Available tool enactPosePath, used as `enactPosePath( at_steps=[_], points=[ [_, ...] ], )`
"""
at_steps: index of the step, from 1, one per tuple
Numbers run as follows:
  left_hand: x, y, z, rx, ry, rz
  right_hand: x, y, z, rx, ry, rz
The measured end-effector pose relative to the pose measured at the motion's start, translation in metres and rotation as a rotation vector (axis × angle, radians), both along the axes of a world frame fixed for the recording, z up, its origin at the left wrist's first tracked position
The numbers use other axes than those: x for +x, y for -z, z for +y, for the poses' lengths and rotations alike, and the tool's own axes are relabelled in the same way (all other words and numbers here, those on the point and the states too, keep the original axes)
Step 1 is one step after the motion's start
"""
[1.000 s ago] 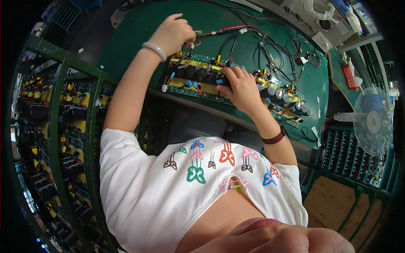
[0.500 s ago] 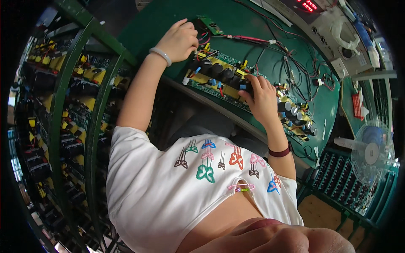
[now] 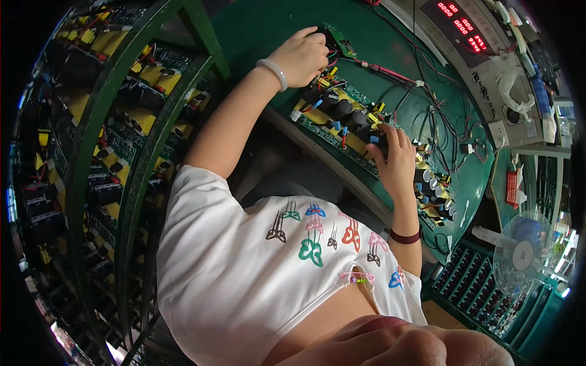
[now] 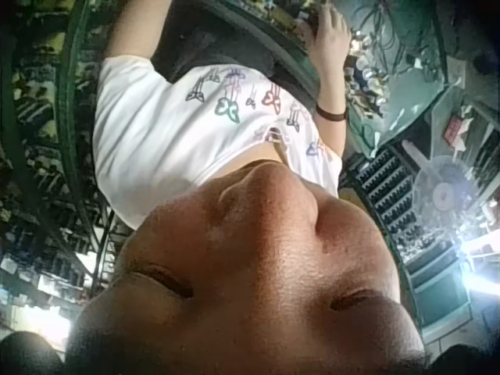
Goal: The person connects and disconnects various colored wires and probes to a circuit board mounted on a green workbench. They repeatedly attach and remove connectors and test leads, manipulating the wiring to different points on the board throughout the clip.
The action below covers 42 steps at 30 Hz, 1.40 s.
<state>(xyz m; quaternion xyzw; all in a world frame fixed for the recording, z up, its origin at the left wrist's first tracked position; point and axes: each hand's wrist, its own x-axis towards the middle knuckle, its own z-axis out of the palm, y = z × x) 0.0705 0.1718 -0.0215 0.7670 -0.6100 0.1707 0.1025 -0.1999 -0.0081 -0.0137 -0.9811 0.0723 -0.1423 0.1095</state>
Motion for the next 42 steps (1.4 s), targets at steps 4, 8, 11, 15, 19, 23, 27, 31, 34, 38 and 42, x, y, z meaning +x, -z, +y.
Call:
enactPosePath(
  at_steps=[4, 8, 11, 15, 19, 23, 27, 31, 34, 38, 42],
  points=[
    [-0.001, -0.008, -0.001, 0.071, -0.035, 0.076, 0.000, 0.002, 0.000, -0.009, 0.003, -0.004],
    [0.001, -0.007, -0.008, 0.104, -0.079, 0.064, 0.000, 0.003, -0.001, -0.025, -0.006, -0.022],
    [0.002, -0.011, -0.011, 0.188, -0.122, 0.149, 0.000, 0.002, 0.000, -0.007, -0.002, 0.002],
    [0.007, -0.005, -0.014, 0.168, -0.098, 0.126, 0.001, 0.001, 0.002, -0.018, 0.005, 0.006],
    [0.003, -0.008, -0.016, 0.164, -0.091, 0.072, 0.000, 0.003, 0.000, -0.034, 0.010, 0.002],
    [0.003, -0.004, -0.019, 0.151, -0.100, 0.012, 0.001, 0.004, -0.001, -0.025, 0.002, 0.011],
    [0.002, -0.009, -0.021, 0.160, -0.106, 0.019, 0.001, 0.002, 0.001, -0.016, -0.003, 0.011],
    [0.002, -0.007, -0.020, 0.179, -0.110, 0.037, 0.002, 0.003, 0.000, -0.022, -0.005, 0.004],
    [0.002, -0.007, -0.019, 0.191, -0.124, 0.057, 0.002, 0.004, 0.000, -0.020, -0.005, 0.008],
    [0.001, -0.003, -0.023, 0.193, -0.149, 0.051, 0.001, 0.004, 0.000, -0.026, 0.001, 0.021],
    [0.002, -0.004, -0.025, 0.232, -0.168, 0.128, 0.001, 0.004, 0.000, -0.024, 0.002, 0.013]
  ],
)
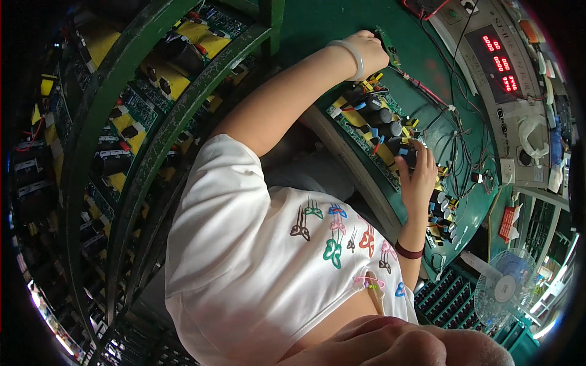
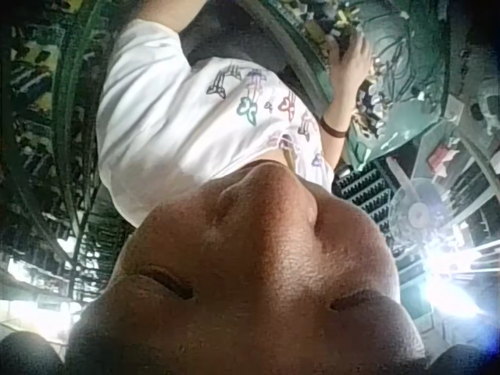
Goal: The person connects and disconnects various colored wires and probes to a circuit board mounted on a green workbench. They repeatedly attach and remove connectors and test leads, manipulating the wiring to different points on the board throughout the clip.
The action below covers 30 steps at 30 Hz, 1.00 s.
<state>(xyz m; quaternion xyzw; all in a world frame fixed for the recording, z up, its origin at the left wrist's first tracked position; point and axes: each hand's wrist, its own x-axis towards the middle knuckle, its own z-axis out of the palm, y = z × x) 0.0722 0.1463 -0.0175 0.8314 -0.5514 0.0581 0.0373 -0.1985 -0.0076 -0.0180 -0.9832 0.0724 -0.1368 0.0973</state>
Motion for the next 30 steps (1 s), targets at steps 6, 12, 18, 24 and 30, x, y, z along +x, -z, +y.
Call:
enactPosePath(
  at_steps=[6, 12, 18, 24, 30],
  points=[
    [-0.002, 0.007, 0.005, -0.095, 0.009, -0.003, -0.001, -0.003, 0.000, 0.028, 0.004, 0.017],
    [-0.029, 0.016, 0.035, -0.645, 0.117, 0.018, 0.003, -0.031, -0.007, 0.282, -0.014, 0.041],
    [-0.095, 0.026, 0.071, -0.728, -0.152, 0.567, 0.032, -0.059, -0.071, 0.371, 0.080, 0.053],
    [-0.106, 0.009, 0.073, -0.565, -0.105, 0.637, 0.105, 0.023, -0.166, 0.483, 0.512, -0.079],
    [-0.094, 0.030, 0.078, -0.561, -0.073, 0.607, 0.124, 0.015, -0.161, 1.849, 0.413, -0.346]
  ],
)
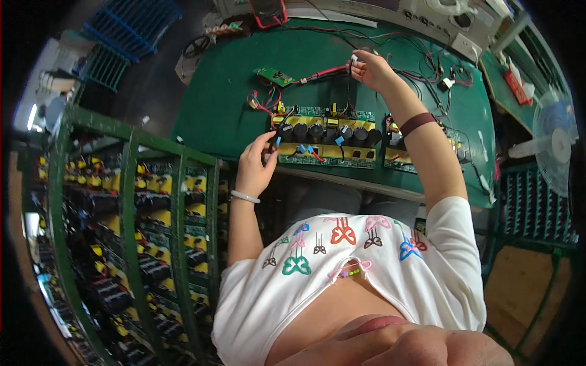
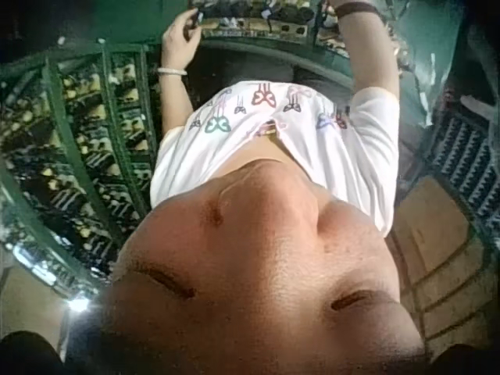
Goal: The person connects and disconnects various colored wires and probes to a circuit board mounted on a green workbench. They repeatedly attach and remove connectors and test leads, manipulating the wiring to different points on the board throughout the clip.
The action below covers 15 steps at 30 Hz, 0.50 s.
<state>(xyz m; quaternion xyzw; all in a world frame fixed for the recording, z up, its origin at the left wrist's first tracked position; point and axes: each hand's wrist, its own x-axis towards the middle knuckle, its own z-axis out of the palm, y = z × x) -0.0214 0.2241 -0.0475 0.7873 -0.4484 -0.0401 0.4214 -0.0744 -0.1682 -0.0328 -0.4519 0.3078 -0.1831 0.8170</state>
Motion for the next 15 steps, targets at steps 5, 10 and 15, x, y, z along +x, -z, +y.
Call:
enactPosePath(
  at_steps=[5, 10, 15],
  points=[
    [0.012, -0.016, 0.004, 0.000, -0.061, 0.101, -0.010, -0.027, 0.018, 0.355, 0.115, -0.206],
    [0.028, -0.040, -0.013, -0.196, -0.053, 0.175, -0.023, -0.028, 0.028, 0.258, 0.081, -0.383],
    [0.027, -0.058, -0.070, -0.341, 0.059, 0.268, -0.021, -0.028, 0.033, 0.126, 0.096, -0.444]
  ],
)
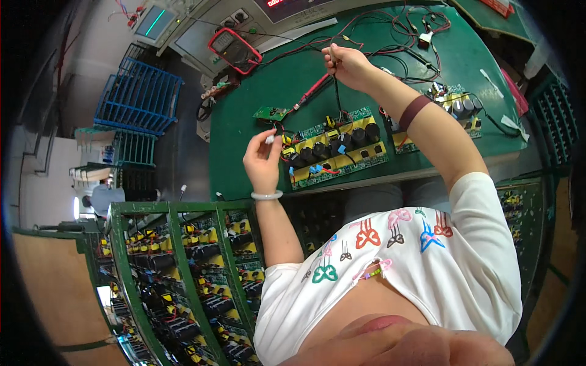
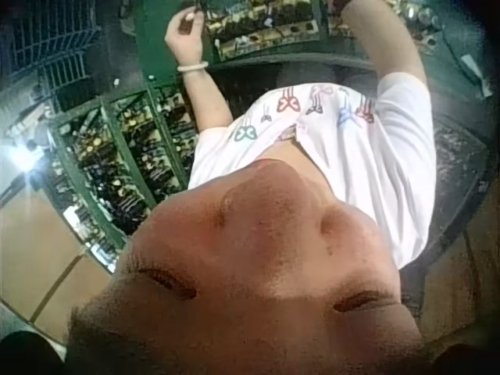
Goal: The person connects and disconnects various colored wires and probes to a circuit board mounted on a green workbench. They repeatedly attach and remove connectors and test leads, manipulating the wiring to different points on the board throughout the clip.
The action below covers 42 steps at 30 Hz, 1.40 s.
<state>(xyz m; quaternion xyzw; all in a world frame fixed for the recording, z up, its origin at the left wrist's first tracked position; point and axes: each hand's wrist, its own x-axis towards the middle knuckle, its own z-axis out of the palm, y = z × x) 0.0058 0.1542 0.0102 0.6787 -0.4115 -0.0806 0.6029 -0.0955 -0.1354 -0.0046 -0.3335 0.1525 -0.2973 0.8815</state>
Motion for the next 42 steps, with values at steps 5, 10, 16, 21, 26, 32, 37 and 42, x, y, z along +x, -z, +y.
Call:
enactPosePath(
  at_steps=[5, 10, 16, 21, 26, 32, 37, 42],
  points=[
    [-0.011, -0.007, -0.049, 0.021, 0.032, -0.335, -0.002, 0.000, 0.004, -0.129, 0.018, -0.004],
    [-0.016, 0.005, -0.075, 0.035, 0.011, -0.303, -0.005, -0.011, 0.005, -0.203, 0.017, 0.059],
    [-0.017, 0.019, -0.087, -0.043, -0.052, -0.593, 0.007, 0.010, -0.025, -0.778, 0.459, 0.383],
    [-0.014, 0.027, -0.084, 0.022, 0.079, -0.360, -0.038, -0.030, 0.038, -0.632, 0.205, 0.060],
    [-0.023, 0.019, -0.080, 0.042, 0.064, -0.382, -0.056, -0.014, 0.077, -0.490, -0.037, -0.157],
    [-0.026, 0.017, -0.082, 0.020, 0.091, -0.489, -0.064, -0.002, 0.086, -0.538, -0.008, -0.013],
    [-0.028, 0.018, -0.082, -0.057, 0.083, -0.532, -0.064, 0.007, 0.086, -0.507, -0.034, 0.017],
    [-0.025, 0.021, -0.082, -0.076, 0.089, -0.541, -0.060, 0.022, 0.085, -0.457, -0.002, -0.027]
  ],
)
